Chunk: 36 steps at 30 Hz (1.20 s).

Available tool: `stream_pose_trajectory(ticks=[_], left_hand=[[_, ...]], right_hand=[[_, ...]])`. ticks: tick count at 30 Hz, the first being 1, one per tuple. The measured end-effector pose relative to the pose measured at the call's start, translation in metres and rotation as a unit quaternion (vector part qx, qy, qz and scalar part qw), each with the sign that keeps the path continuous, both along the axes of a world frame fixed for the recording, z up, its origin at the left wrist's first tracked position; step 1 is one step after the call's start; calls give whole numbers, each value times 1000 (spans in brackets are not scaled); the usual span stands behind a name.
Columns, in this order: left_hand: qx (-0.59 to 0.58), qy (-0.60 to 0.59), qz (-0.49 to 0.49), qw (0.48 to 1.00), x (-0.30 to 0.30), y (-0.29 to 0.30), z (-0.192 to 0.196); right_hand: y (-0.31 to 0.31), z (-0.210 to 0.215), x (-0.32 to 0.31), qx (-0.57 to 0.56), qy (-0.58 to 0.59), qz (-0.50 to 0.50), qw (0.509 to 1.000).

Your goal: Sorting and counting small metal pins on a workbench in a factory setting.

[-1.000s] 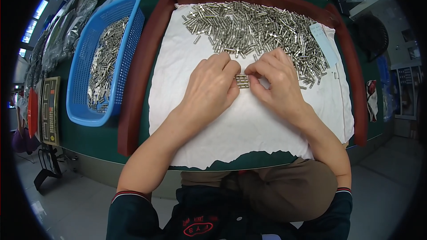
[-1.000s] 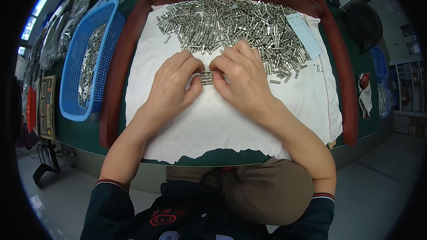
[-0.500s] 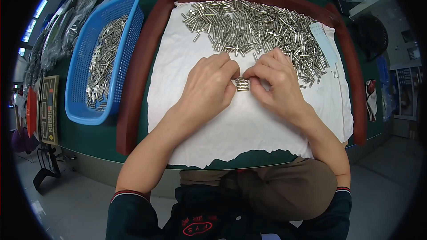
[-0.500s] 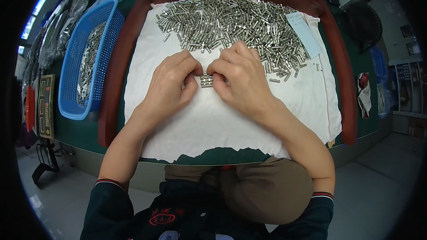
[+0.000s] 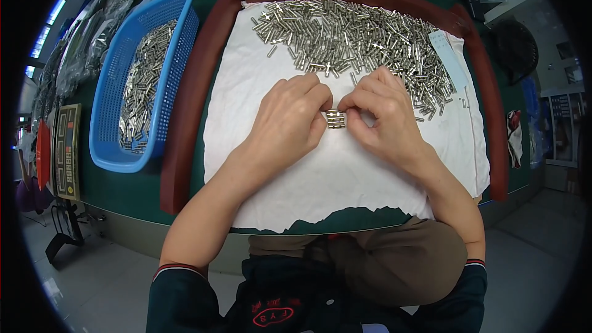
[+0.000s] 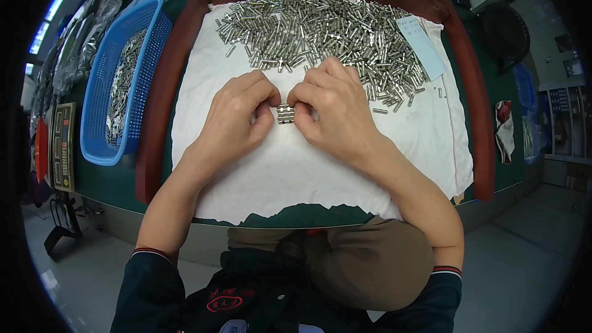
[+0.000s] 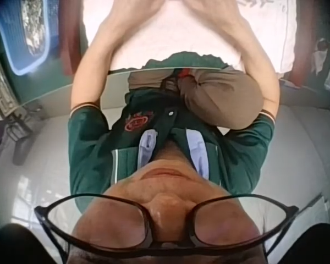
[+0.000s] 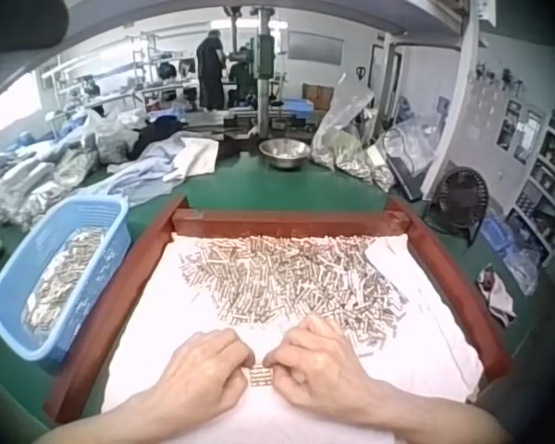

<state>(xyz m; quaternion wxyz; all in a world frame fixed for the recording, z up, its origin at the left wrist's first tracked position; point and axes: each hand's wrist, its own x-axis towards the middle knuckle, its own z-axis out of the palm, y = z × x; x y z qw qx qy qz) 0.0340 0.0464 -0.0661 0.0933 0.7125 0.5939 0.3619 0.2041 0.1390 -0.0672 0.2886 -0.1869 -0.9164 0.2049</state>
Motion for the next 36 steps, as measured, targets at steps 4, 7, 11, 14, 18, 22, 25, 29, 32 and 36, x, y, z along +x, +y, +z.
stream_pose_trajectory(ticks=[4,7,11,14,18,22,25,29,32,36], left_hand=[[4,0,2,1000,-2,0,0],[1,0,8,1000,-3,-1,0],[10,-5,6,1000,-3,0,-2],[4,-1,8,1000,-3,0,-1],[-5,3,18,1000,-5,0,-1],[-6,-2,22,1000,-5,0,-2],[-2,5,25,1000,-5,0,-2],[3,9,23,1000,-5,1,-2],[0,9,25,1000,-5,1,-1],[-1,5,25,1000,-5,1,-2]], right_hand=[[0,2,0,5,9,2,1000],[2,4,1,13,11,17,1000],[2,3,2,33,3,31,999],[3,2,2,41,6,28,999],[3,9,3,48,15,34,998],[4,13,5,70,2,103,992],[7,9,6,86,-7,108,990],[10,8,6,91,-10,105,990],[10,8,6,93,-5,102,990],[10,5,4,107,4,82,991]])
